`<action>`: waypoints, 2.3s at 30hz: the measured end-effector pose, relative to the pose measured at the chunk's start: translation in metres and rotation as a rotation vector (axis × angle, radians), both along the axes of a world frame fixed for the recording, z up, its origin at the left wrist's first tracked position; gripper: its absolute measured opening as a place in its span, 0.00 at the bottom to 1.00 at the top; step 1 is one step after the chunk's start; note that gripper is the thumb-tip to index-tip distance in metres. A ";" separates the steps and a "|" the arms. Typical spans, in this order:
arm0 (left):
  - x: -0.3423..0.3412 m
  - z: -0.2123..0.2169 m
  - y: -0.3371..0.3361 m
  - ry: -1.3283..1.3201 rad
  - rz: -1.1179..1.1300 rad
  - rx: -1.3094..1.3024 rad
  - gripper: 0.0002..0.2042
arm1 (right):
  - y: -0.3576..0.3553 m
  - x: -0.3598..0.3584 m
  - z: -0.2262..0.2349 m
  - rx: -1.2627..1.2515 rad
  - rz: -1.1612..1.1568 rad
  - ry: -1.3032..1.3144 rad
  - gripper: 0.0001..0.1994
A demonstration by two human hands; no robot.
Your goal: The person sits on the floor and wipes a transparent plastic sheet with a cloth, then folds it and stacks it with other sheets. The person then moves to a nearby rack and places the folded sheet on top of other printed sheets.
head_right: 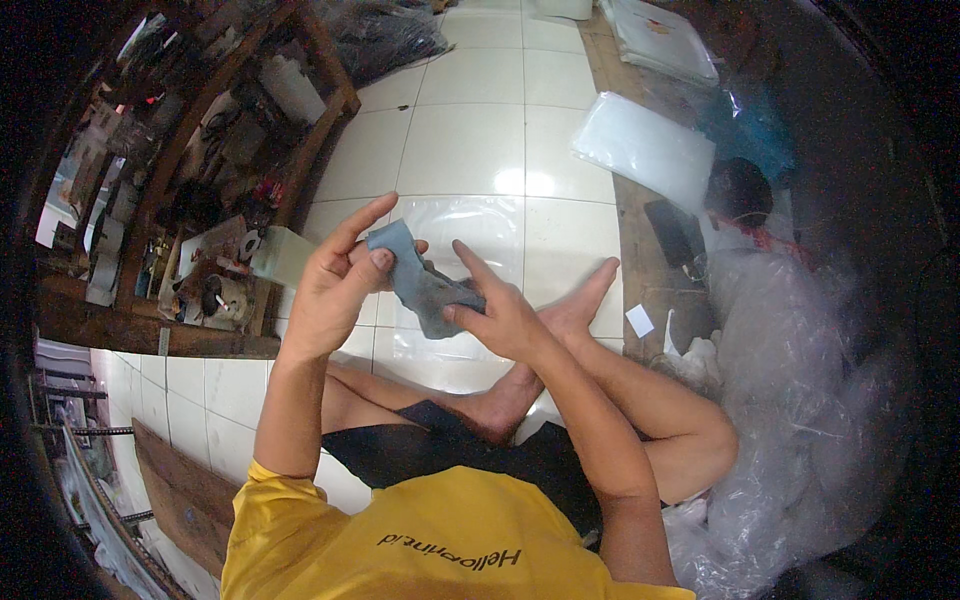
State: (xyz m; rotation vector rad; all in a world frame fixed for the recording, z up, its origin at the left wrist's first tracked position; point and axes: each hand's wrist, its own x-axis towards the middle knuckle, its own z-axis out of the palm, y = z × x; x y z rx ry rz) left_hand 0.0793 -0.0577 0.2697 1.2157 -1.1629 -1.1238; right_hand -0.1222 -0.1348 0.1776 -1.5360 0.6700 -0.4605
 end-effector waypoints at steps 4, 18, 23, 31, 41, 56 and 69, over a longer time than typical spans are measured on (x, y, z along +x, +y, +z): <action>-0.005 0.010 -0.003 0.027 -0.029 -0.051 0.26 | -0.005 0.000 -0.012 -0.378 -0.066 -0.028 0.33; -0.006 0.019 -0.013 0.064 -0.096 0.021 0.25 | -0.010 -0.003 0.025 -0.107 0.213 0.028 0.20; 0.005 -0.022 -0.031 0.217 0.055 0.139 0.25 | -0.002 -0.006 0.017 0.179 0.219 -0.087 0.17; -0.005 -0.107 0.003 0.590 -0.142 0.555 0.34 | 0.005 -0.014 -0.027 0.321 0.017 -0.228 0.22; -0.009 -0.108 0.016 0.202 -0.176 0.493 0.20 | 0.005 -0.014 -0.035 0.168 -0.080 -0.171 0.26; -0.005 -0.126 0.015 0.704 -0.085 0.562 0.15 | 0.007 -0.019 -0.002 -0.861 0.235 0.039 0.15; -0.008 -0.117 0.015 0.659 -0.150 0.422 0.14 | 0.021 -0.033 -0.002 -0.778 0.314 0.102 0.18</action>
